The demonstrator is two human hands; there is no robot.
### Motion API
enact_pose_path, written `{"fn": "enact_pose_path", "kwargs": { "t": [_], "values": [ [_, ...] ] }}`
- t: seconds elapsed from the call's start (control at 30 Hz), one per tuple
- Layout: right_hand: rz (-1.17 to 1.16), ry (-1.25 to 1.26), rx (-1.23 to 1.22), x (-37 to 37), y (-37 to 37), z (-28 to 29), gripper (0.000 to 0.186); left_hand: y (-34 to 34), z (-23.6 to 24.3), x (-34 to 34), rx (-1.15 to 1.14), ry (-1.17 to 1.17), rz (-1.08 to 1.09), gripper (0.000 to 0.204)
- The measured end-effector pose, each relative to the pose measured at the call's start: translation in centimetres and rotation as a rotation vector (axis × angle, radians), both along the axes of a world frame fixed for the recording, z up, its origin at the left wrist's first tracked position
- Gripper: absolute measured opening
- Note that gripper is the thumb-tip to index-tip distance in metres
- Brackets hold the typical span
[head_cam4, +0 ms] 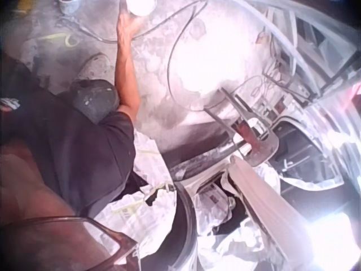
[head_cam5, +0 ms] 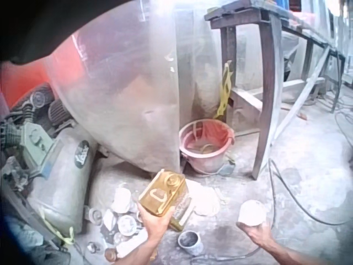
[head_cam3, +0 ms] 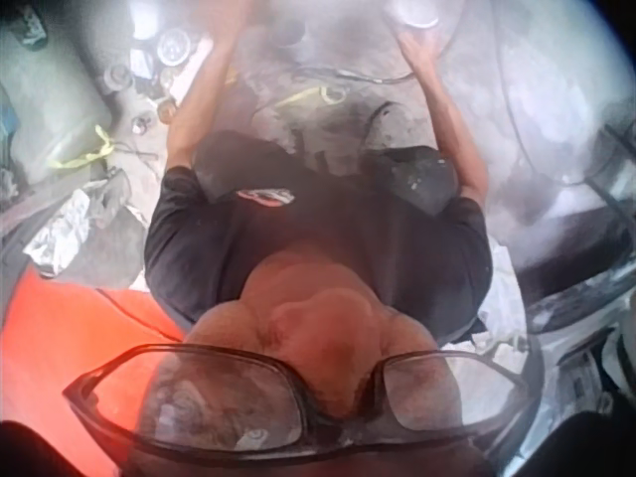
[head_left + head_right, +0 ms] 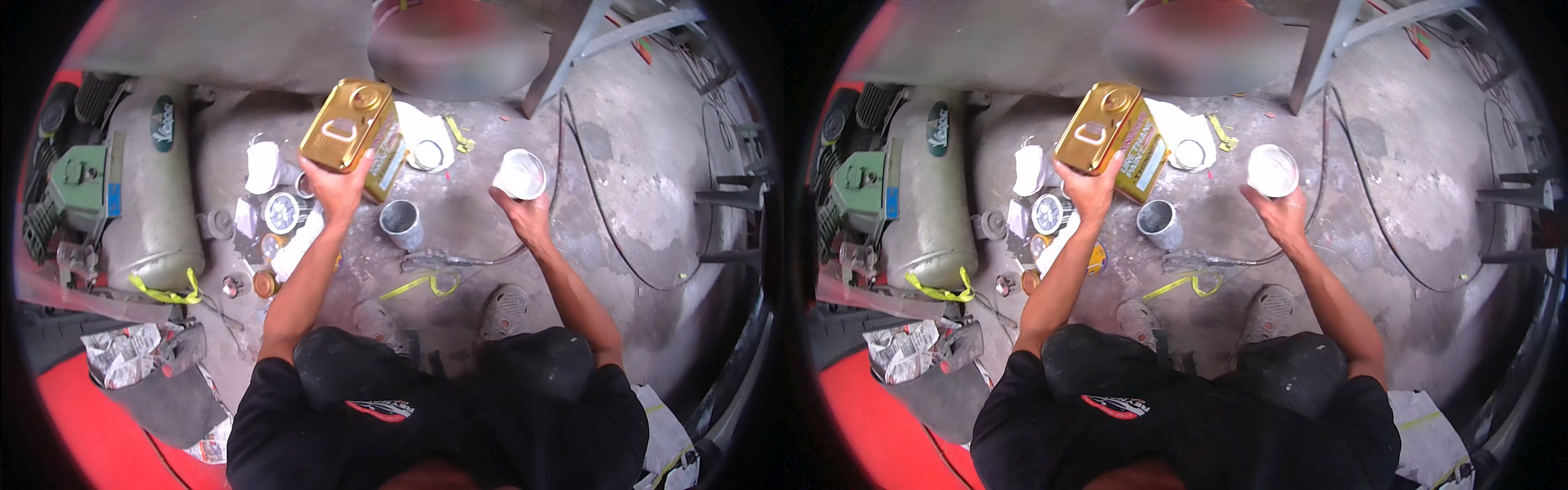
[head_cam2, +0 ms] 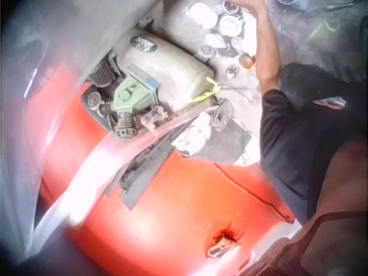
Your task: The person sits on the floor of a workshop and pours a liquid from a gold paint thinner can into a clear plastic cup. They then use a white cloth to wipe the exterior of the cup and the can, cleaning up spills on the floor. Finally, they pick up a metal paint mixing stick and inspect the contents of the cup.
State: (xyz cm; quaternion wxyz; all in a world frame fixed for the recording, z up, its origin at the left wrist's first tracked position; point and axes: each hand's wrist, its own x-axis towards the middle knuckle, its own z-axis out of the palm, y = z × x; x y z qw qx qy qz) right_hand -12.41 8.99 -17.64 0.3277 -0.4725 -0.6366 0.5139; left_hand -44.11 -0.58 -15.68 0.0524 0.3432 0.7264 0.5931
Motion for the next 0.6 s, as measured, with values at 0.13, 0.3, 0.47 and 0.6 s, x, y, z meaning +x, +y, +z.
{"fn": "enact_pose_path", "kwargs": {
  "t": [0.13, 0.3, 0.47, 0.6],
  "values": [
    [-0.022, 0.046, 0.196, -3.2, -3.0, 3.4, 0.054, -1.8, -2.3, -0.6, 0.006, 0.023, -0.008, 0.096],
    [-0.026, 0.011, 0.202, -3.6, 0.5, 3.0, 0.071, -3.1, -3.1, -0.4, -0.132, 0.023, -0.003, 0.105],
    [-0.028, 0.108, 0.365, -5.0, -2.5, 4.3, 0.059, -3.5, -2.0, -0.1, -0.191, -0.016, -0.079, 0.112],
    [-0.036, 0.030, 0.400, -3.8, 0.7, 4.5, 0.063, -4.7, -3.0, 1.0, -0.191, 0.061, -0.089, 0.122]
  ]
}}
